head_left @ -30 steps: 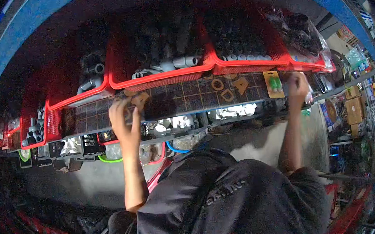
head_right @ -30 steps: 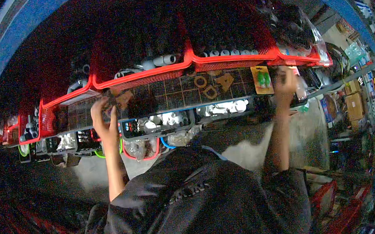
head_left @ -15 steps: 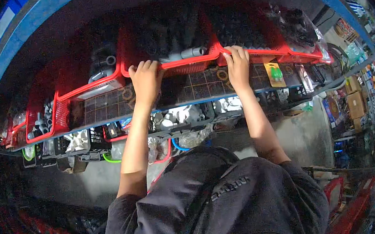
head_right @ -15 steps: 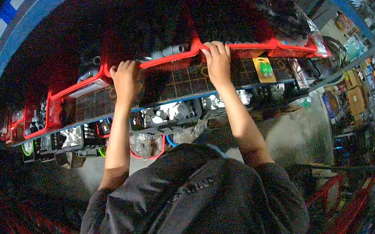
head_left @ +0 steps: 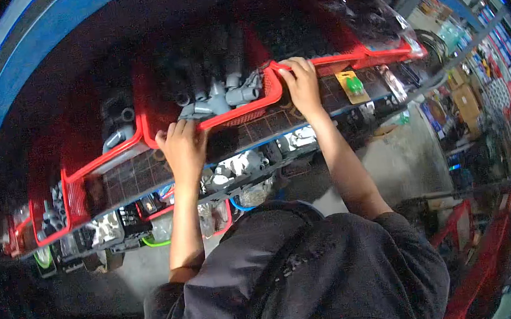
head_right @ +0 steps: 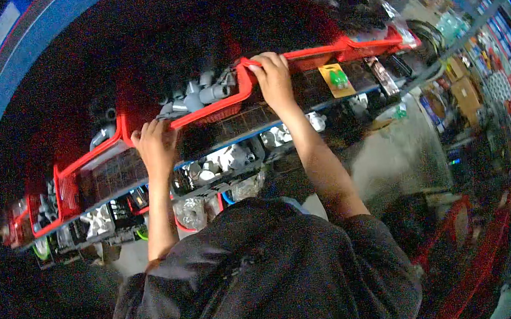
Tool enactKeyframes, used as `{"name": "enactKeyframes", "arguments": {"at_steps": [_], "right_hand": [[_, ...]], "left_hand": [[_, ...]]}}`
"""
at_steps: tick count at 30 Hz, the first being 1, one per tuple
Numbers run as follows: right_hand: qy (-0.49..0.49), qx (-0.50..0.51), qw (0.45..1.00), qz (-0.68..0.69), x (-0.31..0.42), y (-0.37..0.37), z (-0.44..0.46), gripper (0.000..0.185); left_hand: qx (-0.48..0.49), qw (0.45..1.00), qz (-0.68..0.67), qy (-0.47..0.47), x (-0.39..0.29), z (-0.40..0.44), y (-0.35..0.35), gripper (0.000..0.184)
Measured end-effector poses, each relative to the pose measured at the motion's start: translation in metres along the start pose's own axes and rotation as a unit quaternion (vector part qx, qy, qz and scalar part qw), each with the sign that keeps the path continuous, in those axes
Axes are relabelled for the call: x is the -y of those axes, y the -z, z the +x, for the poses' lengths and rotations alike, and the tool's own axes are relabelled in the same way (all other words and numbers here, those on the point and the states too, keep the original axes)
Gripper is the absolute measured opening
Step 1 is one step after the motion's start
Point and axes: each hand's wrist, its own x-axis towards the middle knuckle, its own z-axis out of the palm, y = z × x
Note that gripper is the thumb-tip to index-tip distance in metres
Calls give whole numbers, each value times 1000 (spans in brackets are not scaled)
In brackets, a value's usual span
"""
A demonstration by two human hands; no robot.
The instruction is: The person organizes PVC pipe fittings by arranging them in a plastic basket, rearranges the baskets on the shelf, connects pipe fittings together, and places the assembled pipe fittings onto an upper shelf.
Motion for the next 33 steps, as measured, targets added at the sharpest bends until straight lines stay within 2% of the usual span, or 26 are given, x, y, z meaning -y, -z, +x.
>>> {"name": "enactKeyframes", "arguments": {"at_steps": [5, 6, 7, 8, 9, 11, 12, 14, 15, 16, 17, 18, 19, 21, 22, 23, 25, 26, 28, 29, 30, 33], "right_hand": [[-6, -18, 1000, -3, 0, -1, -3, 19], [-11, -20, 1000, -7, 5, 1, -6, 19], [-64, -54, 995, 45, 11, 3, -9, 19], [-114, -88, 985, 97, 16, 3, -9, 21], [-133, -143, 969, 153, 13, -2, -15, 22], [-174, -144, 961, 162, 15, -1, -29, 17], [-230, -111, 941, 222, 16, -3, -35, 15], [-288, -73, 919, 260, 26, -7, -38, 16], [-291, -54, 920, 256, 31, -8, -37, 20], [-291, -30, 919, 265, 30, -12, -36, 21], [-291, 1, 932, 216, 40, -8, -29, 24], [-320, 7, 913, 252, 47, -8, -24, 26], [-313, 8, 921, 230, 52, -6, -19, 25], [-289, 41, 901, 320, 38, -8, -20, 23], [-280, 51, 895, 344, 29, -11, -23, 23], [-300, 55, 889, 343, 23, -13, -24, 22], [-263, 63, 911, 311, 13, -16, -26, 24], [-292, 79, 896, 324, 12, -17, -24, 30], [-233, 70, 884, 399, 4, -24, -28, 36], [-231, 71, 880, 409, 6, -24, -29, 39], [-230, 70, 879, 411, 9, -23, -30, 39], [-254, 93, 890, 368, 17, -19, -24, 45]], "left_hand": [[25, 1000, -3, 12, -3, 0, 6, 26], [-1, 999, -42, 0, 1, -3, 6, 28], [-29, 996, -81, -10, 8, -8, 6, 31], [-97, 984, -147, -12, 14, -14, 9, 32], [-128, 980, -152, 31, 12, -17, 20, 30], [-200, 961, -158, 110, 32, -29, 24, 28], [-216, 934, -220, 181, 42, -34, 20, 23], [-222, 832, -415, 294, 48, -37, 15, 16], [-190, 855, -382, 296, 48, -35, 20, 13], [-149, 867, -366, 304, 62, -40, 13, 20], [-119, 858, -357, 349, 69, -41, 8, 29], [-94, 860, -368, 341, 87, -47, -10, 34], [-68, 822, -403, 396, 68, -32, 15, 36], [-99, 774, -483, 396, 82, -26, 8, 37], [-63, 752, -507, 416, 88, -23, 7, 35], [-55, 785, -455, 417, 86, -20, 11, 30], [-87, 764, -522, 370, 78, -22, 8, 32], [-86, 777, -522, 341, 78, -23, 3, 39], [-76, 749, -548, 364, 83, -21, -11, 42], [-69, 766, -517, 375, 79, -16, -4, 42], [-98, 774, -524, 343, 84, -13, -15, 44], [-66, 762, -548, 339, 83, -9, -5, 45]]}}
